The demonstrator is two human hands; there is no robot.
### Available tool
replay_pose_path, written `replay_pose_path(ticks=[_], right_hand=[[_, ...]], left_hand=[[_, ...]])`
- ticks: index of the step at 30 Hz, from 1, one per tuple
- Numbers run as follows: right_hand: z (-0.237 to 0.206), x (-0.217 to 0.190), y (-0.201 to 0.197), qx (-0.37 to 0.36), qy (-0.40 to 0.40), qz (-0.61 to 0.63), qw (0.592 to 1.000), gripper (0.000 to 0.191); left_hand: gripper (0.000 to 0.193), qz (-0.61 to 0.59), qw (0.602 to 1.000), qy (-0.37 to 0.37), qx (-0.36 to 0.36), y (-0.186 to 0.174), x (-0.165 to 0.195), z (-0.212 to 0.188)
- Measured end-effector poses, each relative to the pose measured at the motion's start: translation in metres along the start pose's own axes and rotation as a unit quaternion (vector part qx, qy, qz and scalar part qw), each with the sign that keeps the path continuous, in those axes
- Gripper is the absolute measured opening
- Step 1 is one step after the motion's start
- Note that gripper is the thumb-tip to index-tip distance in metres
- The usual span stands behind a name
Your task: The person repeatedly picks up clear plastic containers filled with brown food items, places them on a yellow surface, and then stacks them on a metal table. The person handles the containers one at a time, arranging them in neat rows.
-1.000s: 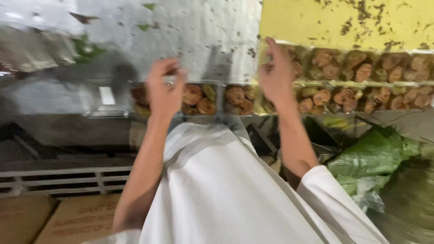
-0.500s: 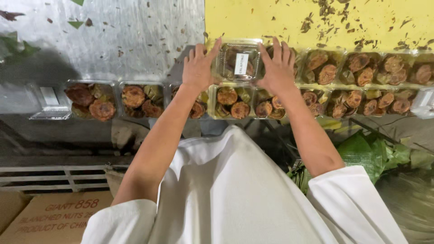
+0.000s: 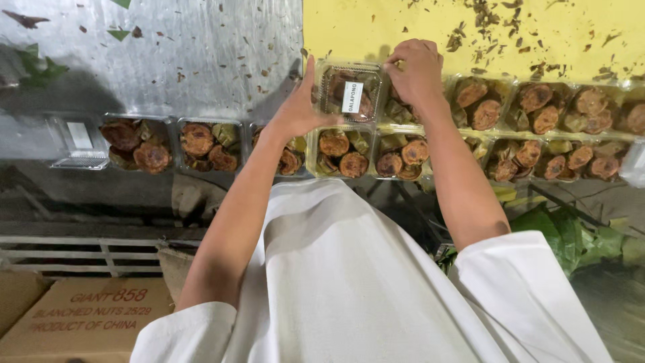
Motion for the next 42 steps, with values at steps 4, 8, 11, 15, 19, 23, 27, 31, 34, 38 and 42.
replay_pose_path(ticks=[4,8,11,15,19,23,27,31,34,38,42], right_hand=[[-0.033,-0.022,-0.001,0.015,0.009,0.128,0.992,0.012],[-0.056,-0.051,0.0,-0.001,0.001,0.309,0.951,0.015],[-0.051,-0.075,0.02,-0.039,0.092,0.64,0.762,0.023],[-0.044,-0.114,0.051,-0.028,0.121,0.273,0.954,0.047],[-0.059,-0.13,0.079,-0.045,0.106,0.21,0.971,0.063],[-0.066,-0.133,0.079,0.01,0.036,0.209,0.977,0.061],[-0.064,-0.156,0.076,0.032,-0.032,0.121,0.992,0.077],[-0.094,-0.124,0.055,-0.026,0.091,0.295,0.951,0.071],[-0.131,-0.066,-0.018,0.091,-0.041,0.253,0.962,0.057],[-0.132,0.05,-0.075,0.144,-0.063,-0.002,0.988,0.065],[-0.092,0.121,-0.058,-0.009,-0.043,-0.071,0.997,0.088]], left_hand=[[0.111,-0.094,0.993,-0.06,0.043,0.0,-0.013,-0.001],[0.091,-0.225,0.964,-0.089,0.108,-0.017,-0.026,-0.02],[0.092,-0.397,0.899,0.038,0.181,-0.052,-0.034,-0.044],[0.106,-0.351,0.893,-0.012,0.282,-0.119,-0.096,-0.063],[0.081,-0.277,0.913,-0.13,0.27,-0.159,-0.157,-0.061],[0.062,-0.274,0.903,-0.142,0.298,-0.171,-0.171,-0.055],[0.059,-0.027,0.872,-0.036,0.488,-0.193,-0.12,-0.083],[0.047,0.097,0.814,0.12,0.56,-0.164,-0.038,-0.113],[0.043,-0.038,0.939,0.074,0.333,-0.086,0.001,-0.076],[0.083,0.097,0.97,0.115,0.191,0.012,0.08,-0.016],[0.113,0.267,0.946,0.108,0.148,0.063,0.111,0.025]])
Point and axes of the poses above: each hand's wrist, its own z-axis towards the middle knuckle, its own y-axis out of the palm, x = y × z, the point moved 7 cm from there along z, towards the middle knuckle, and after that the axes turned 10 degrees about z, right-handed, at the moved point
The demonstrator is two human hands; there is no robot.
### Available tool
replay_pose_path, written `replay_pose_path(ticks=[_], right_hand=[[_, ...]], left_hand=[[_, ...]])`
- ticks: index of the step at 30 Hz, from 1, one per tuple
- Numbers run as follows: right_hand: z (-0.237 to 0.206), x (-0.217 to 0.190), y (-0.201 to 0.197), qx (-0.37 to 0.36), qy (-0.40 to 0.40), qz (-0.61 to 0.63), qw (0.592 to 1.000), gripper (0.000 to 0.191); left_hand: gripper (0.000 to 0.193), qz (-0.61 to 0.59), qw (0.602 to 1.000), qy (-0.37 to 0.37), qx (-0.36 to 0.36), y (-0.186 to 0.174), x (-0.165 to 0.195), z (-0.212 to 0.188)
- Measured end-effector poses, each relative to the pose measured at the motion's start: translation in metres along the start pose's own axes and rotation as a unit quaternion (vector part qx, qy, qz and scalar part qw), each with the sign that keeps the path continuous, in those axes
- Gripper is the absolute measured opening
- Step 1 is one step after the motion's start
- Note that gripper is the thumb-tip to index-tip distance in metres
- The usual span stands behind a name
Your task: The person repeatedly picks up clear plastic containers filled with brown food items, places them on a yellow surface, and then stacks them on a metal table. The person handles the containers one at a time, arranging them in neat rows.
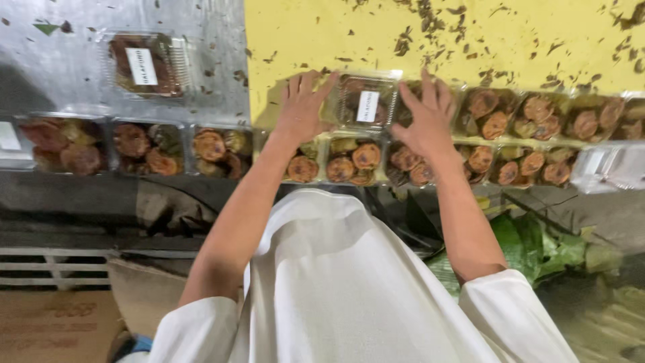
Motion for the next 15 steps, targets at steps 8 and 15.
replay_pose_path(ticks=[8,15], right_hand=[[0.011,0.003,0.019,-0.031,-0.053,-0.084,0.995,0.114],[0.06,0.016,0.0,-0.082,-0.028,0.019,0.996,0.056]], left_hand=[[0.117,0.12,0.988,-0.055,-0.075,0.018,0.003,0.01],[0.131,0.086,0.985,-0.077,-0.127,0.014,0.009,0.012]])
Point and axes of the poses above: each hand's wrist, its own z-axis towards the middle knuckle, its own y-axis out of the palm, x = y × z, the point moved 7 cm from there along z, towards the middle knuckle, and after that the axes turned 10 degrees about z, right-handed, at the moved point
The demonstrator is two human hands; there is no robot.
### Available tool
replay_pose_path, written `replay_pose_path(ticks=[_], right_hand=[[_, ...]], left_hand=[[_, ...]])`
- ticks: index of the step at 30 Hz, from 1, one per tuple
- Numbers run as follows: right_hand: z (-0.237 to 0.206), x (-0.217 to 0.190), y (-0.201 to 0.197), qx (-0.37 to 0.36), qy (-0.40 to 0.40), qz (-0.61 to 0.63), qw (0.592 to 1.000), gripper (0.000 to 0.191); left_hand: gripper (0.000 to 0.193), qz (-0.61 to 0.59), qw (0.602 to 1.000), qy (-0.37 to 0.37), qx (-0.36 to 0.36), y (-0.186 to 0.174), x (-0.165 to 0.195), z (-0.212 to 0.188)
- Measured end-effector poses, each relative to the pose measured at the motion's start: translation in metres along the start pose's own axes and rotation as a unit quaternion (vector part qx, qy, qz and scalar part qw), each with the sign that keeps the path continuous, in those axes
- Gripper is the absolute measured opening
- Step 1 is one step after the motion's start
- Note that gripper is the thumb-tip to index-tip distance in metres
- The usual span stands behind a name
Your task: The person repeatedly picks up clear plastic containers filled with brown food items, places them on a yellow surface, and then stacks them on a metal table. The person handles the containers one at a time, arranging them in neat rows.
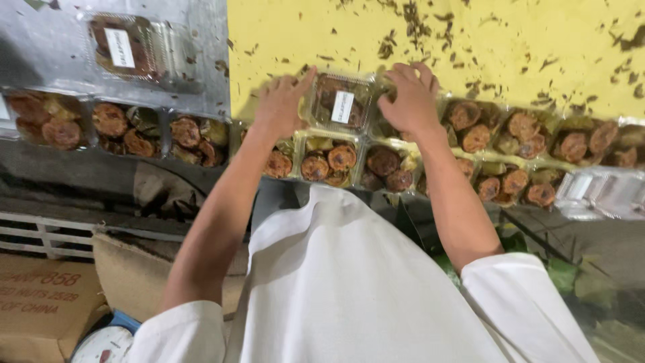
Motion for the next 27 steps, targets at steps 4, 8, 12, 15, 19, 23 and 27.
replay_pose_path(ticks=[4,8,12,15,19,23,27], right_hand=[[0.025,0.006,-0.017,0.029,0.046,0.077,0.996,0.018],[0.014,-0.014,-0.021,0.077,-0.047,0.056,0.994,0.01],[-0.011,-0.026,-0.014,0.063,0.025,0.269,0.961,0.014],[-0.019,-0.063,-0.017,0.075,-0.021,0.396,0.915,0.01],[-0.011,-0.117,-0.003,-0.001,-0.035,0.659,0.751,0.01],[-0.005,-0.138,0.024,-0.016,0.005,0.566,0.825,0.028],[-0.005,-0.136,0.052,0.064,0.076,0.261,0.96,0.059]], left_hand=[[0.125,-0.364,0.93,-0.014,-0.048,0.021,-0.002,-0.002],[0.101,-0.424,0.902,-0.079,-0.001,0.037,-0.006,0.002],[0.083,-0.51,0.855,-0.096,0.015,0.044,-0.011,0.001],[0.095,-0.602,0.785,-0.004,0.144,0.022,-0.026,-0.015],[0.098,-0.636,0.737,-0.122,0.191,0.014,-0.09,-0.057],[0.079,-0.669,0.698,-0.042,0.252,-0.035,-0.194,-0.111],[0.059,-0.619,0.736,-0.04,0.272,-0.067,-0.293,-0.119]])
Point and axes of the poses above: each hand's wrist, its own z-axis towards the middle knuckle, its own y-axis out of the palm, x = y × z, the point moved 7 cm from there along z, towards the middle knuckle, and after that the axes turned 10 degrees about z, right-handed, at the moved point
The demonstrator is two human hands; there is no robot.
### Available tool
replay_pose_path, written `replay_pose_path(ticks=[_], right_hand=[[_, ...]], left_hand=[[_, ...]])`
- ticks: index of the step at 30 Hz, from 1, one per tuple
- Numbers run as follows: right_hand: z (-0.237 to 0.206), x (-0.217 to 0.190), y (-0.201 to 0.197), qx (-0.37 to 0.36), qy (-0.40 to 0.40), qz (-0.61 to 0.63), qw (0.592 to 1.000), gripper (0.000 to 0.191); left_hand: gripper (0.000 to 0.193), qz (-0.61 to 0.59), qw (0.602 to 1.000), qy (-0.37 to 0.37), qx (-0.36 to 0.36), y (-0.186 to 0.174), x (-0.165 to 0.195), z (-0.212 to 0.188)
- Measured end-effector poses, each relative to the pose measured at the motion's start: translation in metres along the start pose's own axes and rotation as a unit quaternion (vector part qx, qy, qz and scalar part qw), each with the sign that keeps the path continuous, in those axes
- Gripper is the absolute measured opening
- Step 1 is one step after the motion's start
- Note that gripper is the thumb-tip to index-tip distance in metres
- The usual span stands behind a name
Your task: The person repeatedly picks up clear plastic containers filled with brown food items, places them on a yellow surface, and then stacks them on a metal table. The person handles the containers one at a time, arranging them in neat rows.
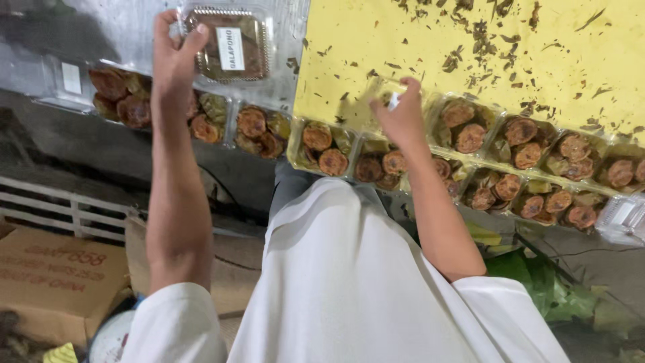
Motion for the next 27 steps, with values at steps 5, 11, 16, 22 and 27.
replay_pose_path(ticks=[5,11,16,22,27], right_hand=[[-0.006,-0.002,0.033,0.059,0.024,-0.026,0.998,0.09],[-0.061,-0.004,-0.025,0.1,0.019,0.015,0.995,0.067],[-0.104,0.044,-0.148,0.162,-0.03,-0.108,0.98,0.051],[-0.065,0.139,-0.21,0.026,0.087,-0.254,0.963,0.088],[-0.026,0.16,-0.209,-0.03,-0.024,-0.395,0.918,0.099]], left_hand=[[0.049,0.14,0.99,-0.018,0.015,-0.053,-0.026,0.034],[0.059,0.188,0.982,-0.031,0.006,-0.059,-0.043,0.048],[0.064,0.294,0.955,-0.021,0.039,-0.052,-0.019,0.032],[0.032,0.464,0.797,0.324,0.209,0.098,0.059,-0.019],[0.1,0.412,0.882,0.11,-0.202,0.36,0.005,-0.059]])
Point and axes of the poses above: each hand's wrist, its own z-axis towards the middle knuckle, its own y-axis out of the palm, x = y × z, the point moved 7 cm from there along z, towards the middle knuckle, and after that the axes turned 10 degrees about z, right-handed, at the moved point
